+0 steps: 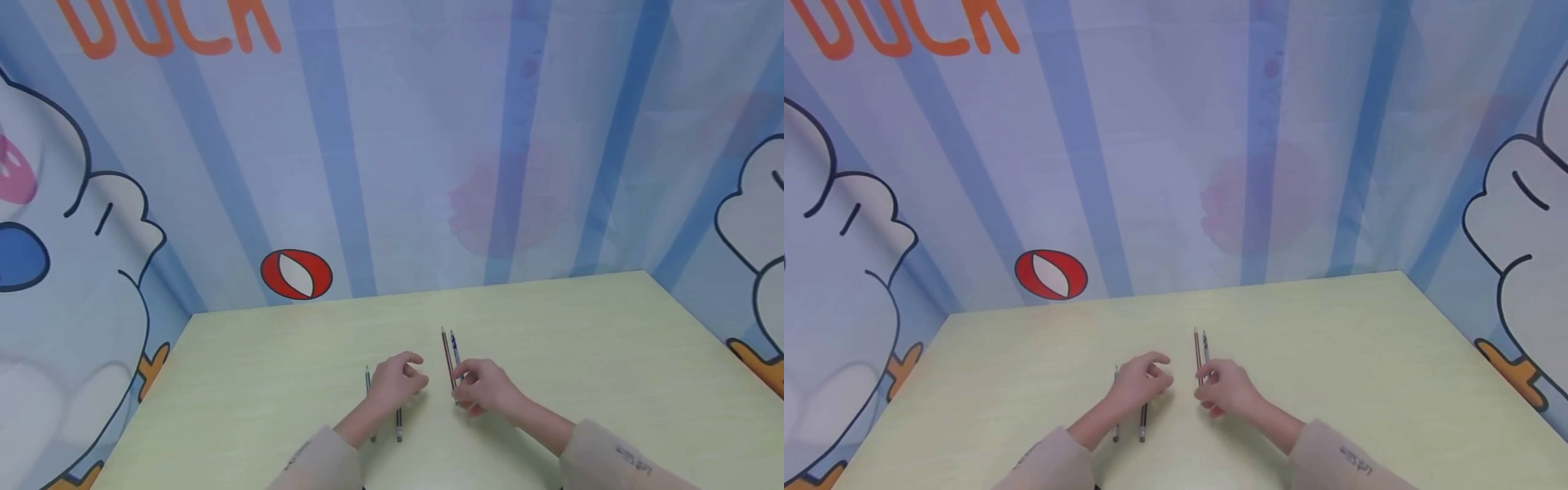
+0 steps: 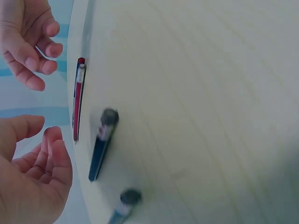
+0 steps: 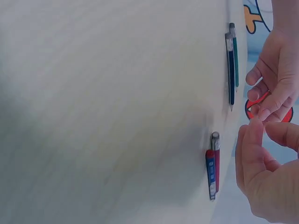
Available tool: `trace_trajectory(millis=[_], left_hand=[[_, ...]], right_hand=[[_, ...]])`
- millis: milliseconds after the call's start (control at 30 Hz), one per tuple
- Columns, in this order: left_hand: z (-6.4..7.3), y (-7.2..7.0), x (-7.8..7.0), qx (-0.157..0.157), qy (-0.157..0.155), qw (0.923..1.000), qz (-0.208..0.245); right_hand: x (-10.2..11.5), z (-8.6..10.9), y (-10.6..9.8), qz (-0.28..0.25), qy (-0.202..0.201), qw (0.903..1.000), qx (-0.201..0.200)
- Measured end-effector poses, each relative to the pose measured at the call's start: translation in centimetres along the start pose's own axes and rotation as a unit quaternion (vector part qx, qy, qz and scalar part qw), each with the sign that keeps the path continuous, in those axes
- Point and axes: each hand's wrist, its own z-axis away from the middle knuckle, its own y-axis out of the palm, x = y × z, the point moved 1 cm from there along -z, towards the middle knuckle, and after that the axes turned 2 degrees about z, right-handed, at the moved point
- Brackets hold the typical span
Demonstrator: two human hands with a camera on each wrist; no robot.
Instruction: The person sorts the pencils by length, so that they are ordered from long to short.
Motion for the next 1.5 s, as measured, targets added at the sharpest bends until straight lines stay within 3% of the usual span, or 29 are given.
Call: trace_trajectory(millis=[300,600,833,1233,1500], left_hand=[[1.4,-3.2,1.7,-0.026,0.001,0.9993,-0.025],[2.2,-5.1,3.1,-0.041,-0.044,0.9959,-0.067],[2.8,-5.4,3.9,-0.023,-0.076,0.9912,-0.106],[3.0,-4.8,4.5,-0.030,-0.068,0.9829,-0.169],[3.3,-4.7,4.4,-0.029,-0.064,0.9824,-0.173]], right_hand=[[0.6,-0.3,2.0,0.003,-0.027,0.9992,0.029],[0.9,-1.4,4.6,0.021,-0.061,0.9974,0.033],[1.1,-2.1,6.2,0.051,-0.075,0.9953,0.035],[1.8,-2.9,8.4,0.129,-0.076,0.9887,0.011],[1.9,-3.2,8.9,0.176,-0.083,0.9809,-0.011]])
